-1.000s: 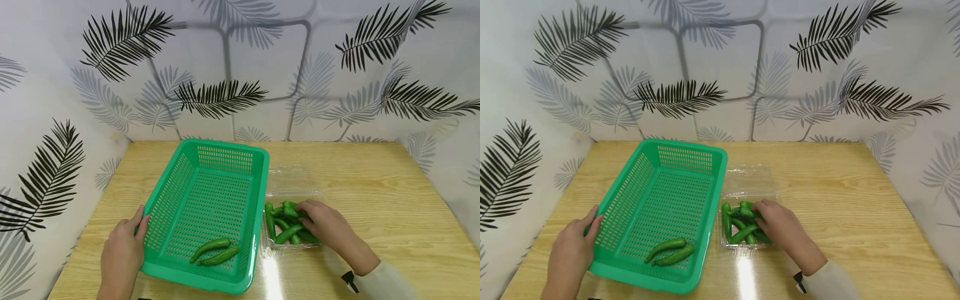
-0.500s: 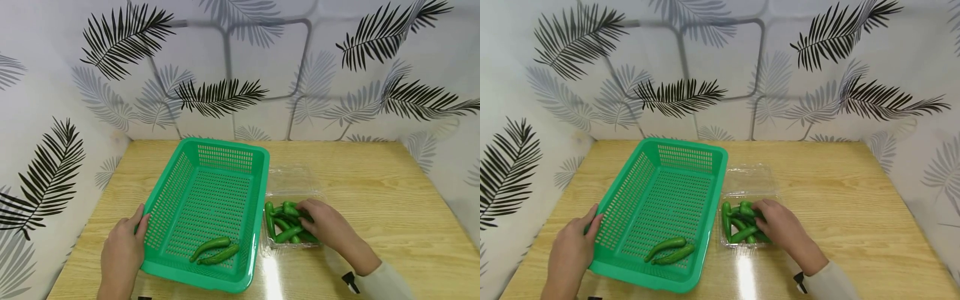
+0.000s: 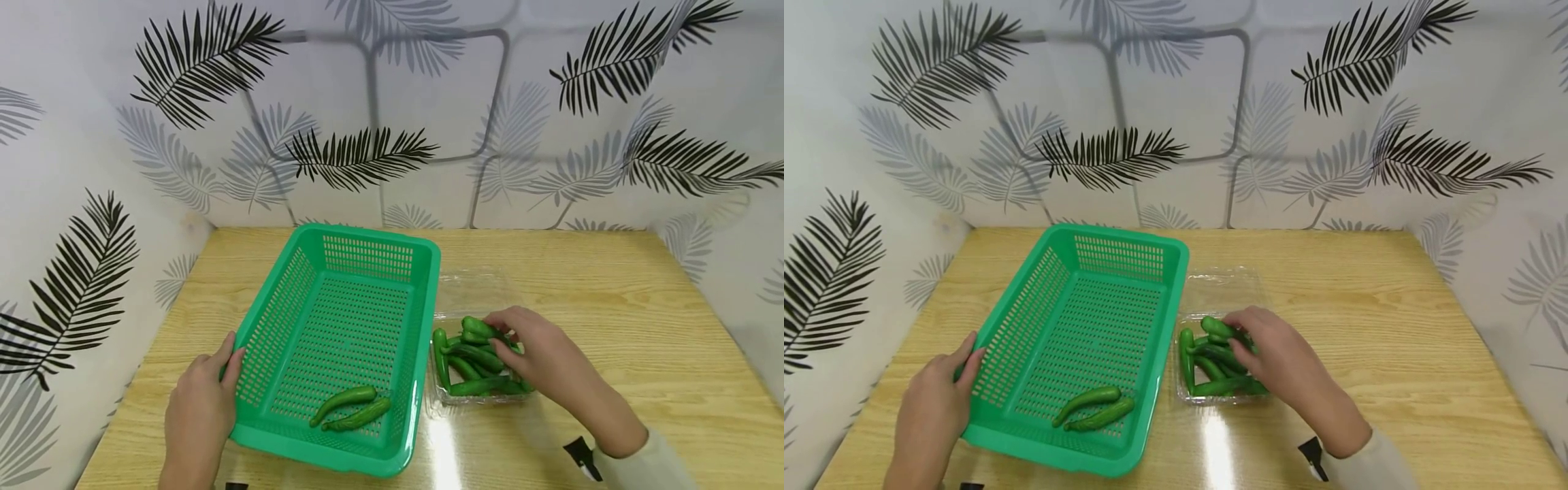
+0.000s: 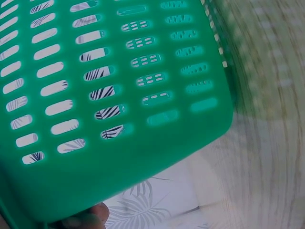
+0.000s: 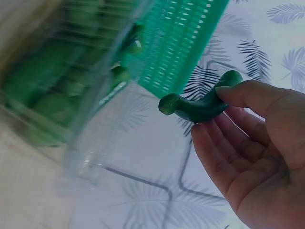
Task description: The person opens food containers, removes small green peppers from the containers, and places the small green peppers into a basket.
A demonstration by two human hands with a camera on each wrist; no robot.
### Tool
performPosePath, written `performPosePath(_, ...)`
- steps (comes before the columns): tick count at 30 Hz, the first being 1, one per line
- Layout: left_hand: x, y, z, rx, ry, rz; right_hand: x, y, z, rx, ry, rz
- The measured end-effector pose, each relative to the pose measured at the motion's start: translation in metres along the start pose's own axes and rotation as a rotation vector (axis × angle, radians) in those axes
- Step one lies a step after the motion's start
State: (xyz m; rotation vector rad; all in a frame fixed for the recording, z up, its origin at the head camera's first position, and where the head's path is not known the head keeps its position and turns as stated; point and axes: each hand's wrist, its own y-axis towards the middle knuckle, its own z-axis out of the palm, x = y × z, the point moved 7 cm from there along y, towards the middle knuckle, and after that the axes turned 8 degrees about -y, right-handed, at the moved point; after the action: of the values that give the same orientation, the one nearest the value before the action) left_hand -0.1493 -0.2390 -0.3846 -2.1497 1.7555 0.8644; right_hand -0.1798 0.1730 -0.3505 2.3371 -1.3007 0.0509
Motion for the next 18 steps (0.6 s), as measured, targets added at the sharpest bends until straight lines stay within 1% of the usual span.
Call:
performPosePath(4,-0.001,0.0,0.0,0.004,0.001,-0.005,0.012,0.004,-0.015,-0.06,0.017,-0.047)
performPosePath(8,-0.001,0.0,0.0,0.0,0.0,0.001,0.026,0.009,-0.024,-0.092,0.03,-0.096)
performPosePath(14,-0.002,0.0,-0.001,-0.008,0.002,0.006,0.052,0.02,-0.026,-0.092,0.047,-0.169)
performPosePath(18,-0.002,0.0,-0.001,-0.003,0.005,-0.004,0.074,0.031,-0.024,-0.119,0.06,-0.238)
